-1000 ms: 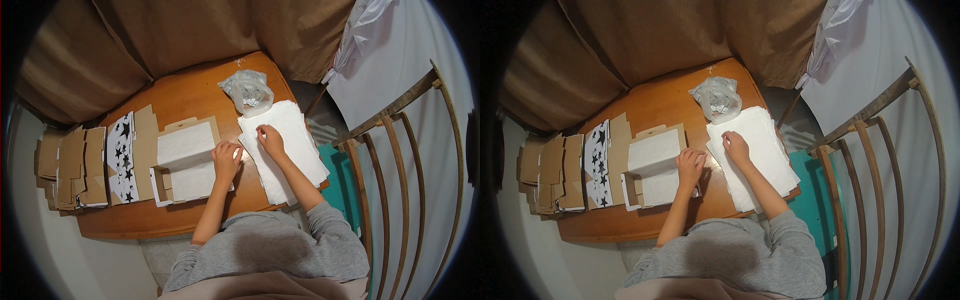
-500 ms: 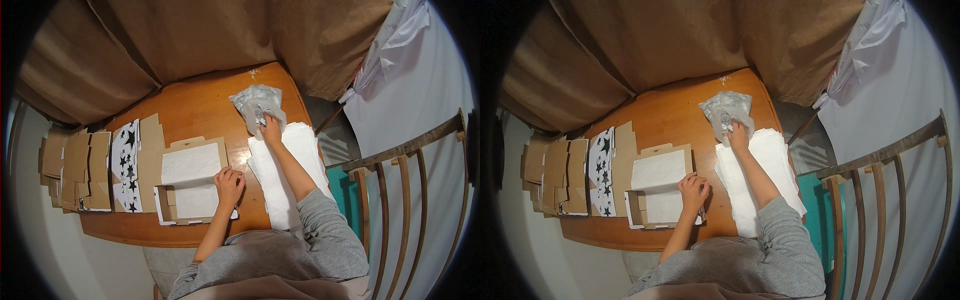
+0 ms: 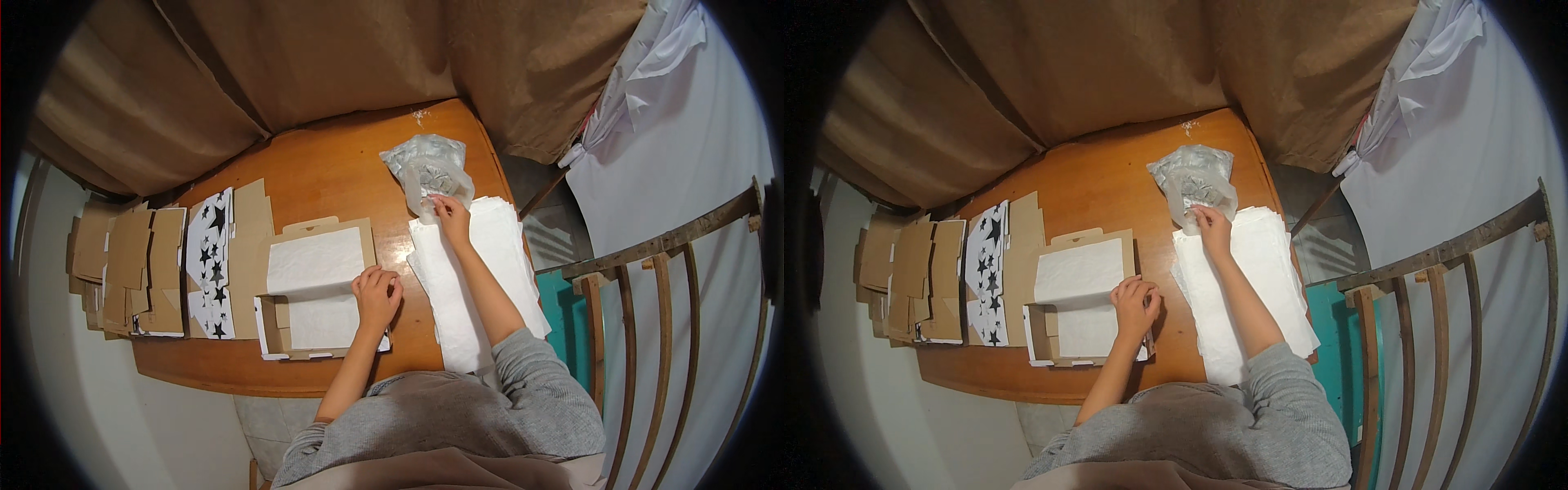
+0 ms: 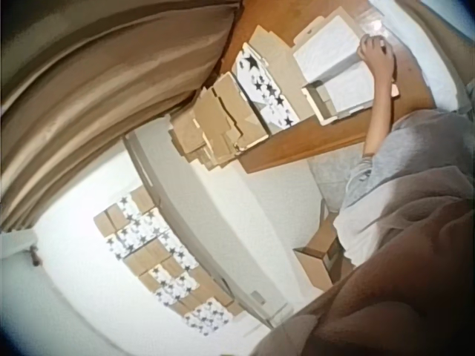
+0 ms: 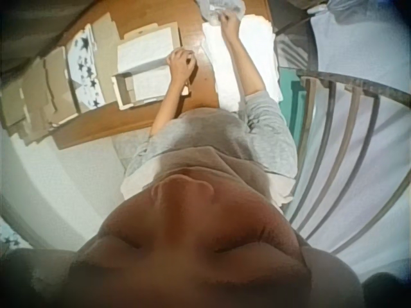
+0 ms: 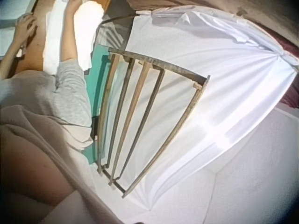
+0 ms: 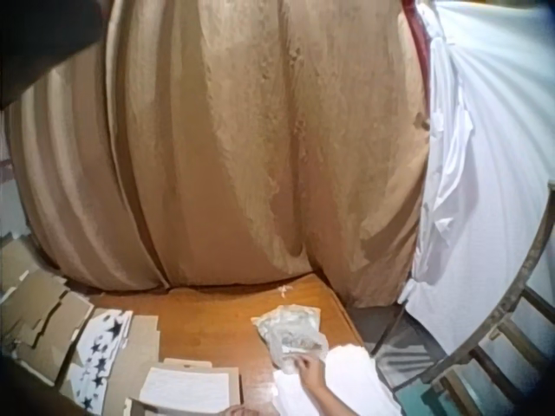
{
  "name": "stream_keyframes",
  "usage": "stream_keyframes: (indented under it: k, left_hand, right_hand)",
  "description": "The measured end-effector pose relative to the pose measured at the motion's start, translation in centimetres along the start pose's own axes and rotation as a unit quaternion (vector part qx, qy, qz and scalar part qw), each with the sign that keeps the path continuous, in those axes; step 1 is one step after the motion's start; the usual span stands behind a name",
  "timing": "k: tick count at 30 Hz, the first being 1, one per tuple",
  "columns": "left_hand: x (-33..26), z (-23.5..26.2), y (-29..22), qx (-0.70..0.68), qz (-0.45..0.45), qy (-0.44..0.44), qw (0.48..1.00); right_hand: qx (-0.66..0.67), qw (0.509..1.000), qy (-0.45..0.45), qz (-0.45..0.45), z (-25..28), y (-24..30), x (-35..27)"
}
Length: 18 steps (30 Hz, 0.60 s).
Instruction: Assembling cardboard shoe boxes, adding lining paper, and placing them on a shelf.
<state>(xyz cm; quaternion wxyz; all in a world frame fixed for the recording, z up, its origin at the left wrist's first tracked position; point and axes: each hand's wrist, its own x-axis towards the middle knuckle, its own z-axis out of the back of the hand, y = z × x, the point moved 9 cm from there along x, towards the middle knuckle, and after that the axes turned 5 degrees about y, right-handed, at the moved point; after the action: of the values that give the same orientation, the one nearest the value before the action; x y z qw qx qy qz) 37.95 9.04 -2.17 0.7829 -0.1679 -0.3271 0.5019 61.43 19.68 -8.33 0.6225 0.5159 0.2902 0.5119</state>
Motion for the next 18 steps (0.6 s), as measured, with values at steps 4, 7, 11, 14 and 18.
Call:
stream_keyframes:
  k: [4,7,11,14,18]
  left_hand:
    - [-0.4,3.7,0.3,-0.037,0.014,-0.075,0.996]
    - [-1.9,7.9,2.9,-0.024,0.063,-0.119,0.991]
    - [-4.2,13.3,6.0,-0.017,0.103,-0.166,0.981]
    - [-6.3,16.2,7.3,-0.041,0.113,-0.199,0.972]
    - [-9.1,18.8,9.6,-0.06,0.154,-0.206,0.964]
  right_hand:
    - [0.174,0.971,0.094,-0.132,-2.0,0.8,-5.6]
    - [0.275,0.921,0.203,-0.187,-4.5,4.5,-10.4]
    - [0.261,0.875,0.369,-0.174,-9.2,11.4,-14.4]
    - [0.201,0.902,0.36,-0.128,-10.8,12.6,-14.4]
    - [0.14,0.954,0.238,-0.114,-11.2,10.7,-11.3]
